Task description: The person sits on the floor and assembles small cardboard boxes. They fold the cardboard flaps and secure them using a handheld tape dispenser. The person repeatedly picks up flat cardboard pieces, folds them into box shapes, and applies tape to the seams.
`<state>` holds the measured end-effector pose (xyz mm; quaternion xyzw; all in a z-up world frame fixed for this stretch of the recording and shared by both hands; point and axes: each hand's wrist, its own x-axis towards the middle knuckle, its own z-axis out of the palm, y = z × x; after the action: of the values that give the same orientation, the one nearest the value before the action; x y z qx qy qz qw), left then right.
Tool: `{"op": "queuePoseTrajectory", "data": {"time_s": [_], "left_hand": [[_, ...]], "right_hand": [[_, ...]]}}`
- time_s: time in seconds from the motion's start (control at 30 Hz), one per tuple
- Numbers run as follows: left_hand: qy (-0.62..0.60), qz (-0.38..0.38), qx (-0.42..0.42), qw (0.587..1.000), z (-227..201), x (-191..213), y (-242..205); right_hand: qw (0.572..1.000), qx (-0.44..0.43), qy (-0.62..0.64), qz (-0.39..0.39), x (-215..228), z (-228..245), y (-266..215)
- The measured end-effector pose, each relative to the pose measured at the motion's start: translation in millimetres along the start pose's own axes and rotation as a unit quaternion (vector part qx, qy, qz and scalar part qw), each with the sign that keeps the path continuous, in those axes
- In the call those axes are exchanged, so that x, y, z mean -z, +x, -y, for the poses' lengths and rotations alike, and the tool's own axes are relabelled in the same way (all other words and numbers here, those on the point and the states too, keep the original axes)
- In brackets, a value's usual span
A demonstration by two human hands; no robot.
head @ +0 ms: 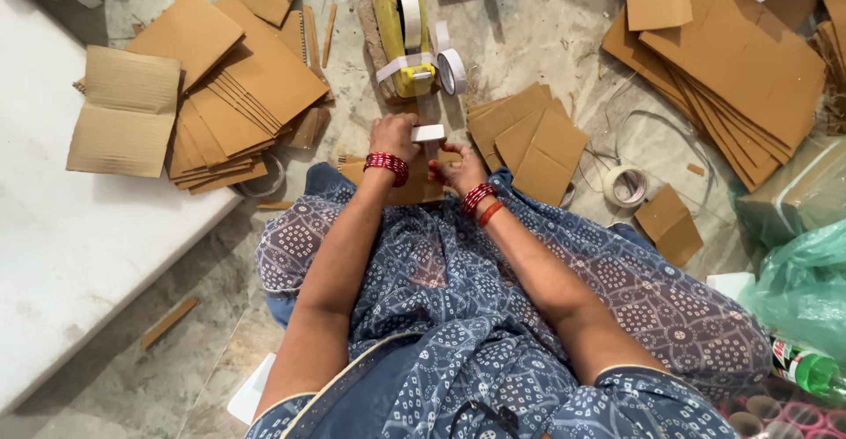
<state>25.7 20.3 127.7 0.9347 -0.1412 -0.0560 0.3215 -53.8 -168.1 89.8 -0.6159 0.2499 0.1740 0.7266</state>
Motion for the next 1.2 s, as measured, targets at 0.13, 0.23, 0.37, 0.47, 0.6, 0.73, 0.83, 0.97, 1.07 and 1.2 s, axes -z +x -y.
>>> {"op": "queuePoseTrajectory", "data": {"time_s": [0.13, 0.23, 0.37, 0.47, 0.6, 0.73, 0.83, 0.97, 1.07, 1.2], "left_hand": [[-0.012, 0.017, -0.007, 1.0, 9.4, -7.2, 1.6], [0.001, -0.008, -0.011, 1.0, 5.9, -5.9, -0.5], [0.002, -0.014, -0.009, 1.0, 0.1, 9.7, -5.5], [0.028, -0.038, 0.043, 0.998, -8.8, 9.6, -10.0], [0.053, -0.087, 0.011, 0.995, -22.4, 11.5, -10.8], [0.058, -0.066, 0.025, 0.996, -25.8, 8.0, -23.8], [0.056, -0.084, 0.014, 0.995, -29.5, 12.1, -21.4], [0.065, -0.073, 0.014, 0.995, -30.6, 15.2, -21.8], [0.058, -0.067, 0.014, 0.996, -30.7, 16.0, -20.8], [0.071, -0.057, 0.014, 0.996, -29.2, 15.2, -23.2]], "right_hand": [[0.988, 0.138, -0.073, -0.018, -2.8, -26.7, 22.2], [0.928, 0.219, -0.266, -0.142, -8.5, -28.5, 44.7], [0.909, 0.246, -0.28, -0.188, -15.9, -34.3, 50.8], [0.815, 0.321, -0.445, -0.187, -3.2, -42.1, 71.2], [0.861, 0.181, -0.473, -0.048, 32.3, -16.6, 111.1], [0.925, 0.229, -0.304, -0.021, 26.5, 37.2, 145.9], [0.982, 0.068, -0.163, 0.068, -4.3, 79.2, 134.1], [0.979, -0.019, -0.197, 0.045, -37.4, 106.2, 119.9], [0.988, 0.052, -0.137, 0.04, -34.2, 85.3, 133.5], [0.909, 0.126, -0.393, -0.064, -19.5, 27.6, 164.3]]}}
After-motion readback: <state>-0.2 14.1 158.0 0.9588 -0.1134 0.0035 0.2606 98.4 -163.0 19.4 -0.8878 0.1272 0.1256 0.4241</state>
